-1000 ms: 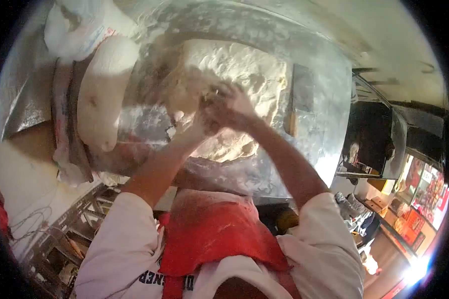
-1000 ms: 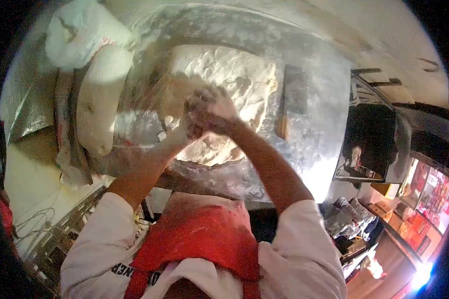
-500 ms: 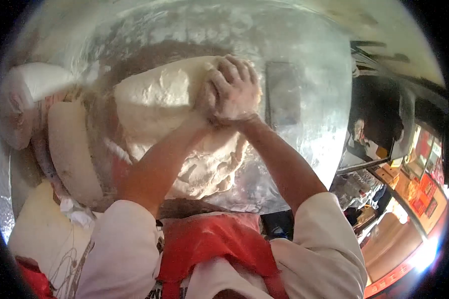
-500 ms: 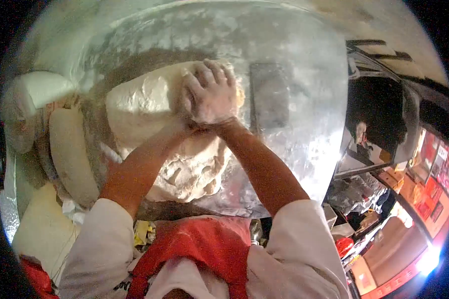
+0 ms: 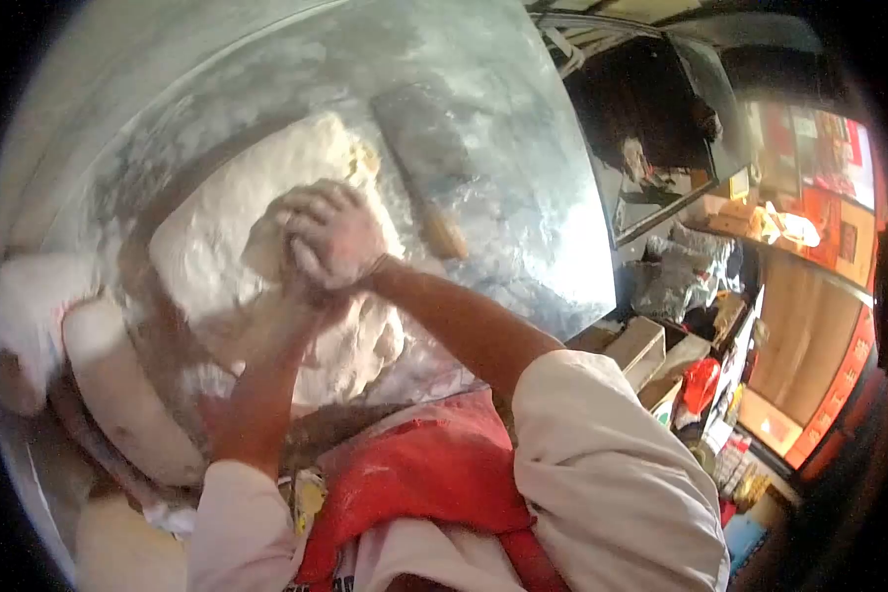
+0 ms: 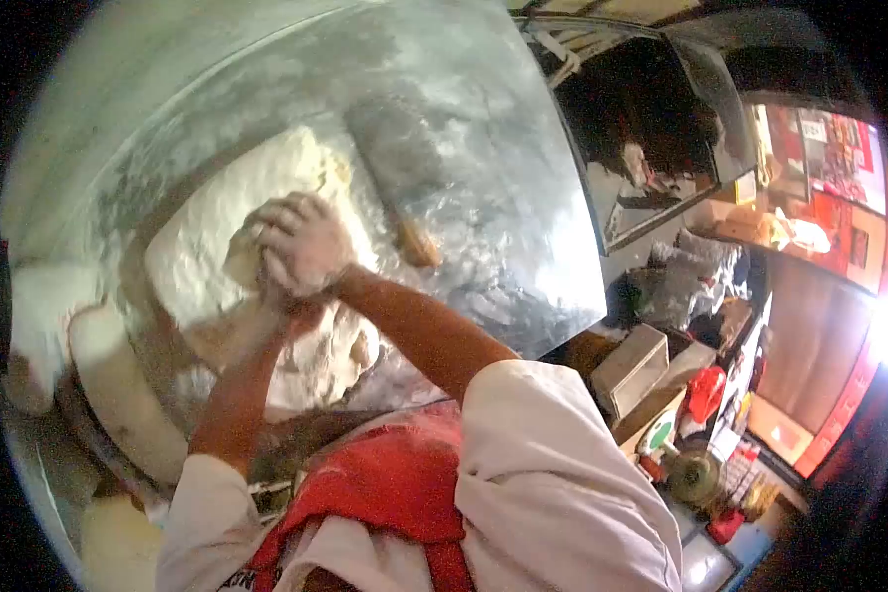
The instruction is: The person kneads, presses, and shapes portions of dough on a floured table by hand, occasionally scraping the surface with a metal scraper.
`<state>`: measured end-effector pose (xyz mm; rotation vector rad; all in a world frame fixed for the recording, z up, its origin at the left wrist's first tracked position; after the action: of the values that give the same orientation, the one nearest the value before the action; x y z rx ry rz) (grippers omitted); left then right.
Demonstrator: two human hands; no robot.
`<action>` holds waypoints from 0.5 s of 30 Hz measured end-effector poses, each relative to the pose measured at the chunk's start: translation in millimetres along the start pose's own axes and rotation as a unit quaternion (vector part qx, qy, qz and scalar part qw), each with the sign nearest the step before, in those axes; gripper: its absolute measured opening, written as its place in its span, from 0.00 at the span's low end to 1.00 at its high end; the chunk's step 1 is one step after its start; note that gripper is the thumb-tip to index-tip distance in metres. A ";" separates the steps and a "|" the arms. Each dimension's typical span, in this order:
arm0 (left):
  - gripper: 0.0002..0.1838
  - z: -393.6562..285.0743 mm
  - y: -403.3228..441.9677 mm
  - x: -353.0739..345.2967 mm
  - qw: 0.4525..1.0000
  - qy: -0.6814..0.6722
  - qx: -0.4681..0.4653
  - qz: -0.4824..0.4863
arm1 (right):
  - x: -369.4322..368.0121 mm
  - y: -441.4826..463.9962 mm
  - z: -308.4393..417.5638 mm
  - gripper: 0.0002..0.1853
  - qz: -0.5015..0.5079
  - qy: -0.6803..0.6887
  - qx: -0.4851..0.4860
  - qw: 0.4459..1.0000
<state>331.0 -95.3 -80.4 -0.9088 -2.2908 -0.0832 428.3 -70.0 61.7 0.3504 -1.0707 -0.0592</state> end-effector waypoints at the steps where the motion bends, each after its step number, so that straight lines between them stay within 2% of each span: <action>1: 0.51 -6.9 2.5 5.0 1.000 0.002 -0.002 -0.003 | -2.9 -4.0 1.7 0.20 -0.035 -0.017 0.002 0.999; 3: 0.51 -20.0 -8.7 17.0 1.000 -0.003 0.010 -0.005 | -2.4 -5.2 10.5 0.20 -0.030 -0.022 0.011 0.999; 5: 0.52 -30.1 -27.2 15.1 0.999 -0.042 0.009 -0.007 | -3.8 -20.3 28.8 0.19 0.031 -0.031 -0.025 0.999; 7: 0.53 -21.1 -60.6 -6.1 0.985 -0.174 -0.003 -0.018 | -14.1 -53.5 62.3 0.21 0.044 -0.036 0.048 0.997; 9: 0.53 -0.8 -66.8 -38.4 0.943 -0.328 -0.034 -0.038 | -24.9 -58.7 53.1 0.25 0.039 -0.065 0.037 0.996; 10: 0.46 -24.5 -58.4 -8.0 0.997 -0.057 -0.001 -0.047 | -20.3 -45.1 48.4 0.25 0.031 -0.047 0.058 0.997; 11: 0.40 -61.2 -57.5 16.2 0.976 0.212 0.034 -0.033 | -13.1 -46.0 50.6 0.26 0.030 -0.033 0.064 0.997; 12: 0.41 -36.6 -55.7 -13.7 0.967 0.249 0.036 0.042 | -12.3 -56.4 57.8 0.26 0.033 -0.032 0.064 0.997; 13: 0.41 -42.7 -53.6 5.1 0.966 0.254 0.035 0.029 | -11.7 -50.5 60.8 0.26 0.033 -0.051 0.066 0.996; 14: 0.40 -45.8 -52.1 27.0 0.999 -0.006 0.046 0.009 | -10.0 -40.8 63.5 0.27 0.029 -0.071 0.071 0.995; 15: 0.40 -50.5 -57.0 40.9 0.961 -0.271 0.053 -0.003 | -8.1 -35.7 66.8 0.27 0.027 -0.070 0.080 0.994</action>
<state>301.4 -128.8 -6.5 -0.9546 -2.7648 0.3217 370.8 -118.8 72.5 0.4668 -1.2267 0.0506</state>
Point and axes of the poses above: each hand's wrist, its own y-axis towards the middle knuckle, its own x-axis out of the back of the hand, z = x × y, the point moved 8 cm from there along y, towards the middle knuckle, and after that the axes turned 12 degrees about -y, right-handed, at the moved point
